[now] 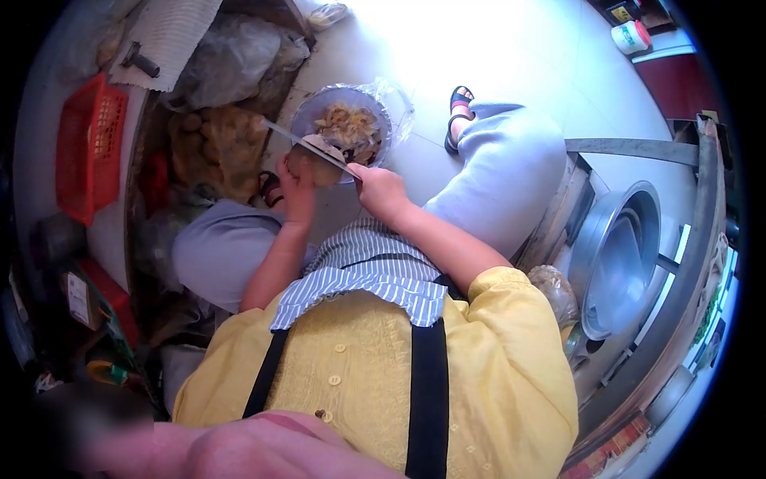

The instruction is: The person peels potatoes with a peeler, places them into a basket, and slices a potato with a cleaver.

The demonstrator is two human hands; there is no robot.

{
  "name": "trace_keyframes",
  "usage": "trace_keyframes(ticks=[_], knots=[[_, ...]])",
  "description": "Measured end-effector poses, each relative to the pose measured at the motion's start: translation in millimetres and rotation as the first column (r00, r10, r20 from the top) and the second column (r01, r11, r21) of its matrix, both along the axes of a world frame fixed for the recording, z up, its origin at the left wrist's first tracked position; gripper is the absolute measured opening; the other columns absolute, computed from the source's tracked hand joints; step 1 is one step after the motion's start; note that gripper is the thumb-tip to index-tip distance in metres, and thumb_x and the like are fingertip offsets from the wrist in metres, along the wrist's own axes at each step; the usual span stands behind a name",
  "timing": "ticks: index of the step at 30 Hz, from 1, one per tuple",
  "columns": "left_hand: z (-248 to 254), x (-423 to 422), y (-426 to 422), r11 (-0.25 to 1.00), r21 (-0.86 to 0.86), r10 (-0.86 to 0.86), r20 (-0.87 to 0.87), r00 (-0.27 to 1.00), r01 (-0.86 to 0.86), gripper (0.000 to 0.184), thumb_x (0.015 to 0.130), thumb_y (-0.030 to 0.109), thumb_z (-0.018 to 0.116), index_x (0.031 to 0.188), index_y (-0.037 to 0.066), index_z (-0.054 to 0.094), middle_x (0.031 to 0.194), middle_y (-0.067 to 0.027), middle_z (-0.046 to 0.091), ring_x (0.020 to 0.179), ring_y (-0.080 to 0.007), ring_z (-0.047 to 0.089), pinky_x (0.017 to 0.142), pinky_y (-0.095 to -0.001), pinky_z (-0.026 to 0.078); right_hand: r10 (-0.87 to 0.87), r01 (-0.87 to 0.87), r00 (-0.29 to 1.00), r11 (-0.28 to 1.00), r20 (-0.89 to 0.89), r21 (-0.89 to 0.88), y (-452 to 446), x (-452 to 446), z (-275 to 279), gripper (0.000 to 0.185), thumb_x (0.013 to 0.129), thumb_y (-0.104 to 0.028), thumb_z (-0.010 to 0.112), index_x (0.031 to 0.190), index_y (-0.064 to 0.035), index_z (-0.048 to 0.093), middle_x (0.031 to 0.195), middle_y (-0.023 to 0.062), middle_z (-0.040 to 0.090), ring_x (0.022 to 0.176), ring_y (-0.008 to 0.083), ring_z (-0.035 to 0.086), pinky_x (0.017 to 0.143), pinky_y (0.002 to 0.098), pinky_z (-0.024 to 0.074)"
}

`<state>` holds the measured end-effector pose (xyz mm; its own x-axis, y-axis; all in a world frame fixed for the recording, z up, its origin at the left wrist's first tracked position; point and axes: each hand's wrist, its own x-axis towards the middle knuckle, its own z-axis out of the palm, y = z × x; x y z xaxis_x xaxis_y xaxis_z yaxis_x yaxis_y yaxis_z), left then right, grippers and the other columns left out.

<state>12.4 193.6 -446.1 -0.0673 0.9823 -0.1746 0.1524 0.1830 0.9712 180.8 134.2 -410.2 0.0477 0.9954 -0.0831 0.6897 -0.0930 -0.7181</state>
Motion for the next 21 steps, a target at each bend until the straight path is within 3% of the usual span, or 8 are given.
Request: trace_keyframes(ticks=[1, 2, 5, 7, 11, 13, 18, 21], knots=[[-12, -3, 1, 0.980, 0.194, -0.017, -0.176, 0.984, 0.052, 0.047, 0.090, 0.033, 0.053, 0.121, 0.000, 0.038, 0.110, -0.0135, 0.050, 0.097, -0.0176, 0.054, 0.085, -0.0340, 0.045, 0.004, -0.004, 1.000, 1.000, -0.003, 0.003, 0, -1, 0, 0.025, 0.085, -0.015, 0.051, 0.108, -0.0143, 0.061, 0.083, 0.0157, 0.063, 0.076, 0.0352, 0.061, 0.065, 0.0442, 0.0482], [-9, -3, 1, 0.979, 0.197, -0.015, -0.178, 0.984, 0.050, 0.047, 0.090, 0.033, 0.053, 0.121, 0.000, 0.038, 0.110, -0.0135, 0.050, 0.097, -0.0176, 0.054, 0.085, -0.0340, 0.045, -0.021, 0.021, 1.000, 1.000, -0.005, 0.013, 0, -1, 0, 0.024, 0.084, -0.015, 0.050, 0.106, -0.0141, 0.062, 0.081, 0.0159, 0.063, 0.075, 0.0350, 0.061, 0.065, 0.0451, 0.0482], [3, 3, 1, 0.996, -0.044, -0.077, 0.006, 0.997, 0.077, 0.044, 0.093, 0.034, 0.047, 0.121, 0.000, 0.041, 0.110, -0.0116, 0.051, 0.099, -0.0179, 0.054, 0.089, -0.0306, 0.042, -0.054, 0.054, 0.998, 0.999, 0.026, -0.003, 2, 7, 4, 0.023, 0.083, -0.015, 0.049, 0.103, -0.0138, 0.063, 0.079, 0.0167, 0.063, 0.074, 0.0351, 0.061, 0.065, 0.0459, 0.0482], [24, 6, -1, 0.857, -0.377, -0.027, 0.648, 0.761, 0.352, 0.046, 0.094, 0.039, 0.040, 0.123, 0.003, 0.043, 0.112, -0.0100, 0.053, 0.102, -0.0195, 0.054, 0.089, -0.0325, 0.043, -0.058, 0.060, 0.996, 0.998, 0.060, -0.028, 3, 13, 1, 0.023, 0.083, -0.016, 0.049, 0.102, -0.0136, 0.063, 0.079, 0.0173, 0.063, 0.074, 0.0354, 0.061, 0.066, 0.0457, 0.0483], [47, 1, -3, 0.844, -0.338, -0.024, 0.752, 0.659, 0.417, 0.054, 0.094, 0.048, 0.034, 0.124, 0.005, 0.045, 0.114, -0.0086, 0.054, 0.105, -0.0206, 0.053, 0.090, -0.0334, 0.044, -0.095, 0.089, 0.991, 0.994, -0.092, -0.067, 2, 18, 0, 0.020, 0.085, -0.019, 0.052, 0.098, -0.0090, 0.064, 0.074, 0.0168, 0.062, 0.068, 0.0323, 0.060, 0.062, 0.0406, 0.0472], [50, -5, 4, 0.860, -0.274, 0.021, 0.862, 0.507, 0.431, 0.058, 0.092, 0.053, 0.032, 0.125, 0.006, 0.044, 0.116, -0.0087, 0.054, 0.105, -0.0205, 0.054, 0.090, -0.0343, 0.045, -0.105, 0.080, 0.977, 0.987, -0.188, -0.137, 7, 21, 15, 0.020, 0.086, -0.020, 0.055, 0.098, -0.0064, 0.063, 0.069, 0.0151, 0.062, 0.061, 0.0285, 0.059, 0.058, 0.0362, 0.0467], [50, -12, 16, 0.876, -0.319, 0.154, 0.896, 0.417, 0.362, 0.062, 0.089, 0.058, 0.035, 0.125, 0.008, 0.046, 0.118, -0.0199, 0.054, 0.085, -0.0272, 0.063, 0.063, -0.0303, 0.055, -0.291, 0.169, 0.818, 0.946, -0.497, -0.277, 7, 36, 51, 0.024, 0.088, -0.022, 0.056, 0.078, -0.0009, 0.060, 0.058, 0.0045, 0.056, 0.053, 0.0111, 0.052, 0.051, 0.0265, 0.0419], [56, -9, 20, 0.875, -0.318, 0.165, 0.905, 0.392, 0.366, 0.063, 0.090, 0.058, 0.034, 0.126, 0.007, 0.046, 0.118, -0.0214, 0.054, 0.086, -0.0280, 0.062, 0.063, -0.0320, 0.055, -0.307, 0.203, 0.775, 0.949, -0.553, -0.243, 2, 44, 64, 0.028, 0.088, -0.025, 0.058, 0.074, -0.0004, 0.057, 0.057, 0.0011, 0.055, 0.052, 0.0068, 0.050, 0.049, 0.0234, 0.0401]])
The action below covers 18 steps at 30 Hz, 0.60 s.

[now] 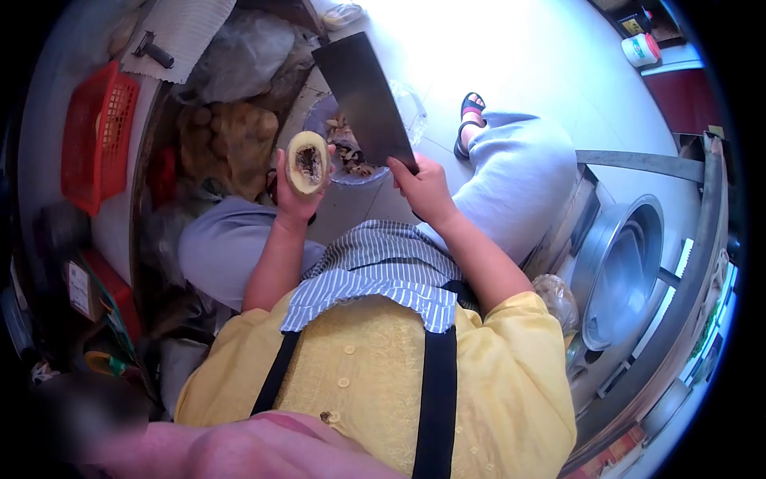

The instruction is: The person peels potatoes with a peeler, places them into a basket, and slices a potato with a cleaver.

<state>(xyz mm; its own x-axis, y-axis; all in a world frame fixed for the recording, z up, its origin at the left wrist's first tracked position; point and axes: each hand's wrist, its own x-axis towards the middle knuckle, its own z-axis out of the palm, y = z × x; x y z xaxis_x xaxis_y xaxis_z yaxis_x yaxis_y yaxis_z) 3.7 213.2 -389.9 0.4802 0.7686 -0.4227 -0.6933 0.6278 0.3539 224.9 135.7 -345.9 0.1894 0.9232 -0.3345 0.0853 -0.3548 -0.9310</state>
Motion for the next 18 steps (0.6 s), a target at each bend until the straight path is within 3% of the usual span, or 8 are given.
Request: trace_keyframes(ticks=[4, 7, 9, 10, 12, 17, 18], knots=[[-8, -4, 5, 1.000, 0.027, -0.016, 0.051, 0.999, 0.014, 0.065, 0.089, 0.058, 0.034, 0.126, 0.006, 0.045, 0.119, -0.0217, 0.053, 0.086, -0.0284, 0.063, 0.064, -0.0324, 0.056, 0.029, -0.030, 0.999, 0.997, 0.019, 0.072, -12, 3, 8, 0.029, 0.088, -0.025, 0.059, 0.072, -0.0011, 0.057, 0.057, 0.0007, 0.053, 0.051, 0.0069, 0.049, 0.049, 0.0231, 0.0394], [-10, -6, 7, 0.999, 0.046, -0.022, 0.110, 0.994, 0.017, 0.066, 0.089, 0.058, 0.037, 0.126, 0.004, 0.045, 0.121, -0.0215, 0.052, 0.096, -0.0290, 0.060, 0.074, -0.0344, 0.055, 0.063, -0.067, 0.997, 0.993, 0.039, 0.102, -14, -2, 10, 0.028, 0.089, -0.024, 0.058, 0.072, -0.0022, 0.057, 0.058, -0.0004, 0.053, 0.050, 0.0056, 0.048, 0.047, 0.0211, 0.0370], [-8, -5, 7, 0.997, 0.058, 0.039, 0.045, 0.998, -0.042, 0.068, 0.088, 0.059, 0.039, 0.128, 0.004, 0.042, 0.125, -0.0193, 0.049, 0.111, -0.0288, 0.052, 0.090, -0.0388, 0.047, 0.072, -0.076, 0.996, 0.993, 0.044, 0.096, -15, -5, 3, 0.028, 0.089, -0.024, 0.058, 0.072, -0.0018, 0.057, 0.057, 0.0001, 0.053, 0.051, 0.0062, 0.048, 0.048, 0.0224, 0.0377], [-9, -4, 7, 0.997, 0.059, 0.041, 0.044, 0.998, -0.044, 0.068, 0.088, 0.059, 0.039, 0.128, 0.004, 0.042, 0.125, -0.0193, 0.049, 0.111, -0.0288, 0.052, 0.090, -0.0388, 0.047, 0.077, -0.081, 0.996, 0.993, 0.050, 0.091, -15, -6, 1, 0.028, 0.089, -0.024, 0.058, 0.072, -0.0015, 0.057, 0.056, 0.0006, 0.053, 0.051, 0.0068, 0.048, 0.048, 0.0237, 0.0385], [-11, -2, 6, 0.983, 0.180, 0.058, -0.086, 0.995, -0.041, 0.070, 0.086, 0.060, 0.041, 0.131, 0.006, 0.039, 0.128, -0.0165, 0.046, 0.120, -0.0276, 0.044, 0.102, -0.0427, 0.036, 0.079, -0.083, 0.996, 0.993, 0.045, 0.083, -15, -9, 3, 0.028, 0.089, -0.024, 0.058, 0.072, -0.0012, 0.057, 0.057, 0.0010, 0.052, 0.052, 0.0069, 0.048, 0.049, 0.0239, 0.0385], [-8, 0, 6, 0.978, 0.209, 0.048, -0.111, 0.993, -0.024, 0.070, 0.085, 0.061, 0.042, 0.132, 0.008, 0.038, 0.129, -0.0126, 0.046, 0.120, -0.0265, 0.044, 0.104, -0.0424, 0.032, 0.107, -0.122, 0.986, 0.986, 0.128, 0.116, -14, -7, 5, 0.021, 0.088, -0.019, 0.059, 0.077, -0.0001, 0.060, 0.061, 0.0067, 0.055, 0.055, 0.0128, 0.053, 0.050, 0.0266, 0.0404], [-7, 1, 6, 0.980, 0.196, 0.065, -0.121, 0.991, -0.040, 0.070, 0.085, 0.060, 0.042, 0.132, 0.008, 0.038, 0.128, -0.0118, 0.047, 0.120, -0.0256, 0.044, 0.104, -0.0417, 0.033, 0.106, -0.158, 0.971, 0.957, 0.212, 0.242, -13, -8, 9, 0.013, 0.084, -0.014, 0.060, 0.083, -0.0006, 0.061, 0.064, 0.0093, 0.056, 0.056, 0.0175, 0.055, 0.051, 0.0287, 0.0421]])
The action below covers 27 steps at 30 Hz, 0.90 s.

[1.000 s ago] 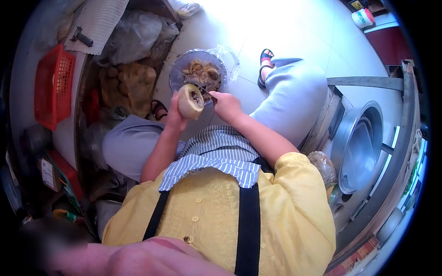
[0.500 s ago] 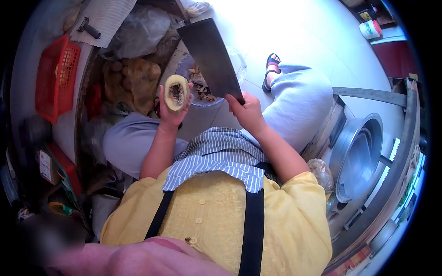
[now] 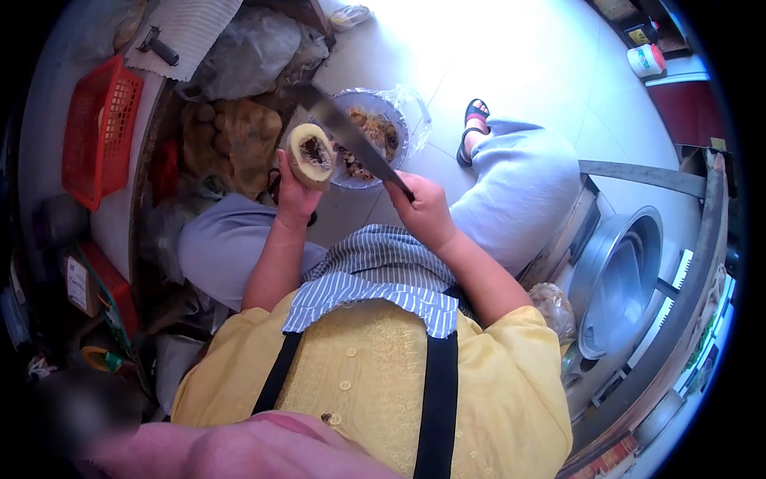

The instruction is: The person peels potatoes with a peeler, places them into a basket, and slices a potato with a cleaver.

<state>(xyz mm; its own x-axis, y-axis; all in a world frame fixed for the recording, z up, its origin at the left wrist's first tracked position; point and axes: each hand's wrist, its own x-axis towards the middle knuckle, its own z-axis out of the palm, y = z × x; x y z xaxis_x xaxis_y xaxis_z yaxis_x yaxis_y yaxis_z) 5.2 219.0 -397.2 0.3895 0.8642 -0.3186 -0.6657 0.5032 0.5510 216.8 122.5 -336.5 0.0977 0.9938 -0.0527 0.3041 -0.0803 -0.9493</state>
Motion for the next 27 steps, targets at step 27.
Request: trace_keyframes(ticks=[27], knots=[[30, 10, -13, 0.924, -0.381, -0.152, -0.268, 0.951, 0.040, 0.090, 0.073, 0.082, 0.030, 0.121, 0.008, 0.046, 0.096, -0.0111, 0.055, 0.080, -0.0220, 0.057, 0.070, -0.0342, 0.048, 0.127, -0.333, 0.879, 0.853, 0.459, 0.402, 10, -28, 22, 0.048, 0.064, -0.002, 0.060, 0.112, -0.0077, 0.058, 0.067, 0.0066, 0.053, 0.058, 0.0242, 0.055, 0.053, 0.0351, 0.0465]])
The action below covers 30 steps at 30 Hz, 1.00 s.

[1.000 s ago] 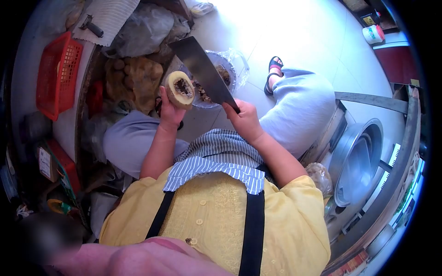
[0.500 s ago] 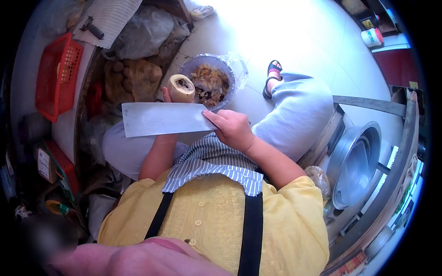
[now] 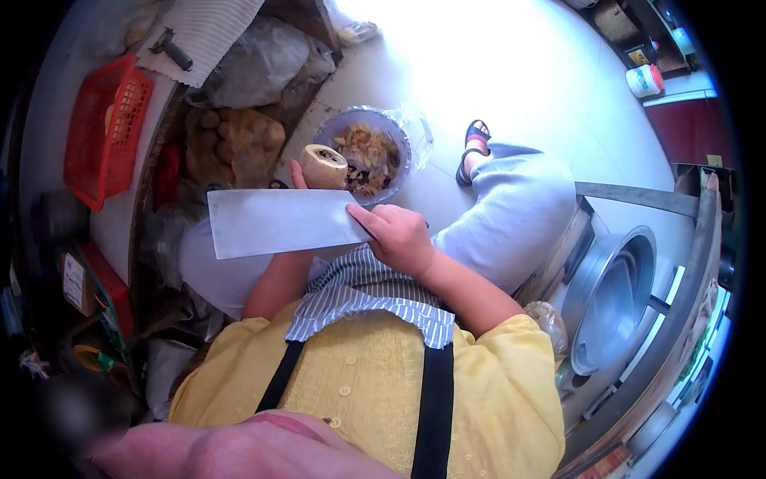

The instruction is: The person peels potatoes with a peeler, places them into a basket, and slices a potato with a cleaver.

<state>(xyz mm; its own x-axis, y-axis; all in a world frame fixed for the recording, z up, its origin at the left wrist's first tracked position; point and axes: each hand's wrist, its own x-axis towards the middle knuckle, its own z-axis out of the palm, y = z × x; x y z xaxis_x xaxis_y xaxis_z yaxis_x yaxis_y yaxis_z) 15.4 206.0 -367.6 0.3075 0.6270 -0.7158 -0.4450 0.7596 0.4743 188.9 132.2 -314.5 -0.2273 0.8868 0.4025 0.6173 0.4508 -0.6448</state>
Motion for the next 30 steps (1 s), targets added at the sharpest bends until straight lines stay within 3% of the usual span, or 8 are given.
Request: trace_keyframes(ticks=[5, 8, 15, 17, 18, 21, 26, 30], knots=[[0, 8, -5, 0.975, 0.208, 0.121, -0.175, 0.977, -0.083, 0.084, 0.078, 0.077, 0.032, 0.126, 0.009, 0.042, 0.102, -0.0115, 0.055, 0.088, -0.0217, 0.057, 0.077, -0.0336, 0.048, -0.016, 0.016, 1.000, 1.000, 0.014, 0.013, 1, -2, -1, 0.047, 0.064, -0.002, 0.059, 0.111, -0.0078, 0.058, 0.066, 0.0069, 0.052, 0.058, 0.0244, 0.055, 0.053, 0.0354, 0.0465], [-48, -2, 4, 0.902, 0.264, 0.352, 0.006, 0.936, -0.341, 0.048, 0.095, 0.042, 0.040, 0.130, 0.009, 0.037, 0.118, -0.0072, 0.049, 0.111, -0.0175, 0.048, 0.093, -0.0331, 0.041, -0.087, 0.089, 0.995, 0.995, 0.058, -0.045, 5, -6, -24, 0.043, 0.067, -0.002, 0.058, 0.110, -0.0081, 0.058, 0.067, 0.0074, 0.052, 0.060, 0.0247, 0.056, 0.053, 0.0356, 0.0471], [-61, -12, 9, 0.885, 0.376, 0.296, 0.005, 0.955, -0.276, 0.052, 0.094, 0.045, 0.042, 0.131, 0.010, 0.035, 0.124, -0.0080, 0.045, 0.114, -0.0196, 0.046, 0.098, -0.0363, 0.038, -0.104, 0.112, 0.989, 0.991, 0.104, -0.077, 9, -5, -36, 0.042, 0.070, -0.003, 0.058, 0.112, -0.0089, 0.056, 0.068, 0.0076, 0.054, 0.062, 0.0243, 0.059, 0.055, 0.0356, 0.0483], [-81, -19, 12, 0.928, 0.275, 0.162, 0.304, 0.939, -0.250, 0.044, 0.096, 0.040, 0.039, 0.129, 0.011, 0.038, 0.116, -0.0038, 0.048, 0.107, -0.0154, 0.049, 0.092, -0.0321, 0.042, -0.096, 0.103, 0.991, 0.992, 0.094, -0.071, 10, -4, -37, 0.043, 0.070, -0.003, 0.058, 0.112, -0.0089, 0.056, 0.068, 0.0075, 0.055, 0.062, 0.0243, 0.059, 0.055, 0.0356, 0.0484], [-73, -20, 13, 0.926, 0.282, 0.162, 0.302, 0.939, -0.251, 0.044, 0.096, 0.040, 0.039, 0.129, 0.011, 0.038, 0.116, -0.0038, 0.048, 0.107, -0.0154, 0.049, 0.092, -0.0321, 0.042, -0.081, 0.090, 0.990, 0.993, 0.115, -0.075, 11, -3, -38, 0.043, 0.070, -0.003, 0.058, 0.113, -0.0089, 0.056, 0.068, 0.0074, 0.055, 0.062, 0.0243, 0.059, 0.055, 0.0355, 0.0485], [-50, -20, 7, 0.958, 0.221, 0.135, 0.207, 0.969, -0.181, 0.044, 0.096, 0.040, 0.040, 0.130, 0.012, 0.036, 0.114, -0.0040, 0.048, 0.103, -0.0136, 0.050, 0.091, -0.0306, 0.042, -0.065, 0.076, 0.991, 0.992, 0.113, -0.096, 13, -2, -35, 0.045, 0.069, -0.001, 0.058, 0.114, -0.0087, 0.056, 0.069, 0.0092, 0.056, 0.062, 0.0266, 0.058, 0.056, 0.0366, 0.0481], [-64, -11, -4, 0.896, 0.432, 0.241, -0.278, 0.930, -0.103, 0.041, 0.097, 0.038, 0.038, 0.124, 0.007, 0.036, 0.109, -0.0059, 0.049, 0.096, -0.0140, 0.051, 0.085, -0.0273, 0.043, -0.094, 0.101, 0.994, 0.986, 0.061, -0.134, 13, 0, -47, 0.045, 0.071, 0.000, 0.058, 0.114, -0.0089, 0.056, 0.074, 0.0116, 0.059, 0.066, 0.0288, 0.060, 0.057, 0.0376, 0.0484], [-68, -9, -6, 0.790, 0.611, 0.312, -0.326, 0.892, -0.053, 0.045, 0.095, 0.042, 0.039, 0.121, 0.005, 0.037, 0.107, -0.0074, 0.049, 0.095, -0.0142, 0.050, 0.080, -0.0259, 0.045, -0.120, 0.128, 0.991, 0.979, 0.057, -0.156, 11, 0, -56, 0.040, 0.075, -0.001, 0.057, 0.114, -0.0097, 0.057, 0.079, 0.0123, 0.061, 0.069, 0.0296, 0.061, 0.059, 0.0377, 0.0494]])
